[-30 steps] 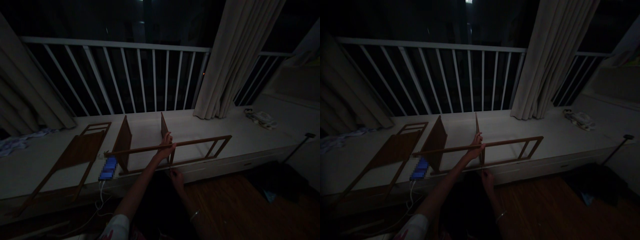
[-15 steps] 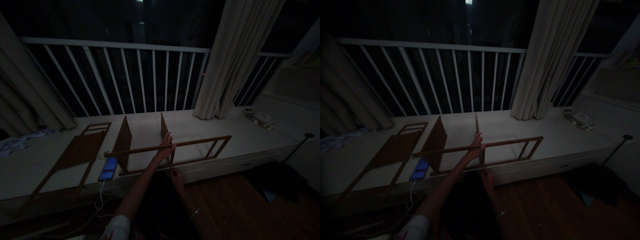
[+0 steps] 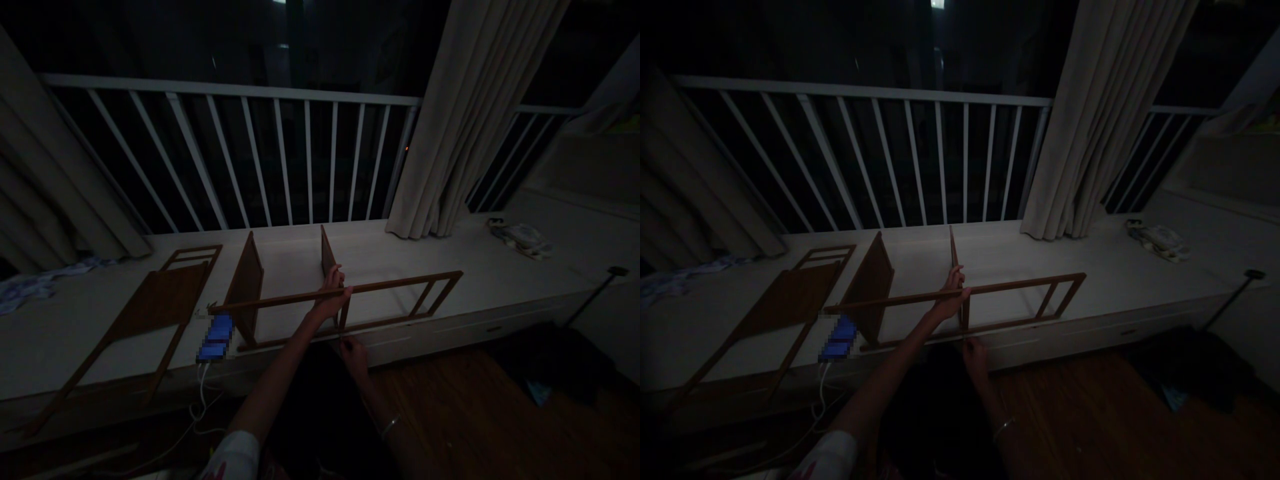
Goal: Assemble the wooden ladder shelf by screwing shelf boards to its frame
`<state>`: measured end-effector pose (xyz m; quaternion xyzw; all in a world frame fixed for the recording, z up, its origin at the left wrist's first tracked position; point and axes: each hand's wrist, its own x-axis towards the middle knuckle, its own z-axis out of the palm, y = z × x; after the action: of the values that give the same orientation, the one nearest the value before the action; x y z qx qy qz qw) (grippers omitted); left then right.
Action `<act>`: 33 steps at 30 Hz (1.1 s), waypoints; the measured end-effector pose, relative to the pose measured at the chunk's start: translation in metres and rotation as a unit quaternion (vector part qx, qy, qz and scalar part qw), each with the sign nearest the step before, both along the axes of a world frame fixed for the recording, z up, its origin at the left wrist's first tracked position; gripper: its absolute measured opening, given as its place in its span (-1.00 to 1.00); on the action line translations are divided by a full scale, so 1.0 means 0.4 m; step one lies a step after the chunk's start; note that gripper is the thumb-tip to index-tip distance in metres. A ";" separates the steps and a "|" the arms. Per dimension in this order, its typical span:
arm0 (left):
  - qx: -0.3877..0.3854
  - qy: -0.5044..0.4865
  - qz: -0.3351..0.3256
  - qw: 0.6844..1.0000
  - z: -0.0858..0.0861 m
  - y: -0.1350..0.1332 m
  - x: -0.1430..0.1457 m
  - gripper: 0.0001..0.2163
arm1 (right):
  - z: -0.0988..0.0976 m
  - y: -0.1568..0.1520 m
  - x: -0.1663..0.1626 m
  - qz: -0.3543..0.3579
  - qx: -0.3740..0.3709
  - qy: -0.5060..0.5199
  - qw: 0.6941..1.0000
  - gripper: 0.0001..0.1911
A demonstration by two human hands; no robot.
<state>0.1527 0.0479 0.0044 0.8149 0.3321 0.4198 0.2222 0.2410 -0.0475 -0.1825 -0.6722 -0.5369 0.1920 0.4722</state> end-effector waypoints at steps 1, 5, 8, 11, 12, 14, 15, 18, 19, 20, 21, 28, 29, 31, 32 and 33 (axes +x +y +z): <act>-0.001 0.001 0.001 1.000 0.000 0.000 0.000 -0.79 | -0.001 0.000 0.000 0.002 0.000 -0.005 1.000 -0.71; 0.003 -0.001 -0.007 1.000 0.001 -0.002 -0.001 -0.79 | -0.006 0.003 0.001 0.000 -0.010 -0.017 1.000 -0.73; 0.002 -0.008 -0.007 1.000 0.004 -0.001 -0.001 -0.79 | -0.006 0.005 0.000 -0.001 -0.015 -0.009 1.000 -0.73; 0.000 -0.006 -0.010 1.000 0.005 -0.002 -0.001 -0.78 | -0.002 0.006 -0.002 0.000 -0.016 0.006 1.000 -0.74; 0.000 -0.006 -0.009 1.000 0.005 -0.002 -0.001 -0.78 | 0.000 0.006 -0.003 -0.003 -0.017 0.008 1.000 -0.74; 0.001 -0.005 -0.006 1.000 0.006 -0.003 -0.002 -0.79 | 0.004 0.006 -0.004 -0.009 -0.021 0.006 1.000 -0.75; 0.002 -0.004 -0.004 1.000 0.006 -0.003 -0.002 -0.79 | 0.006 0.006 -0.005 -0.008 -0.023 0.002 1.000 -0.75; 0.004 -0.002 -0.003 1.000 0.006 -0.004 -0.002 -0.80 | 0.015 0.006 -0.005 0.002 -0.025 -0.007 1.000 -0.76; 0.005 -0.001 -0.004 1.000 0.005 -0.004 -0.001 -0.79 | 0.019 0.005 -0.005 0.002 -0.025 -0.007 1.000 -0.76; 0.006 -0.001 -0.002 1.000 0.005 -0.004 -0.001 -0.79 | 0.022 0.004 -0.004 0.000 -0.025 -0.004 1.000 -0.77; 0.006 -0.001 -0.001 1.000 0.004 -0.003 -0.001 -0.79 | 0.026 0.003 -0.004 -0.004 -0.025 -0.002 1.000 -0.78; 0.011 0.004 0.001 1.000 0.000 -0.003 -0.001 -0.77 | 0.036 -0.001 -0.001 0.004 -0.050 -0.078 0.996 -0.79; 0.011 0.003 0.001 1.000 0.000 -0.003 -0.001 -0.76 | 0.036 -0.001 -0.001 0.005 -0.058 -0.100 0.993 -0.79; 0.012 0.000 0.000 1.000 -0.001 -0.002 -0.001 -0.76 | 0.034 0.000 0.001 0.006 -0.073 -0.137 0.988 -0.78; 0.014 -0.002 0.000 1.000 -0.001 -0.002 -0.001 -0.76 | 0.033 0.001 0.001 0.006 -0.078 -0.149 0.986 -0.78; 0.015 -0.003 0.000 1.000 -0.002 -0.001 -0.001 -0.76 | 0.032 0.002 0.001 0.007 -0.079 -0.156 0.985 -0.78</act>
<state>0.1525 0.0474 0.0037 0.8169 0.3250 0.4273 0.2107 0.2416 -0.0467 -0.1696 -0.7254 -0.5919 0.1301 0.3265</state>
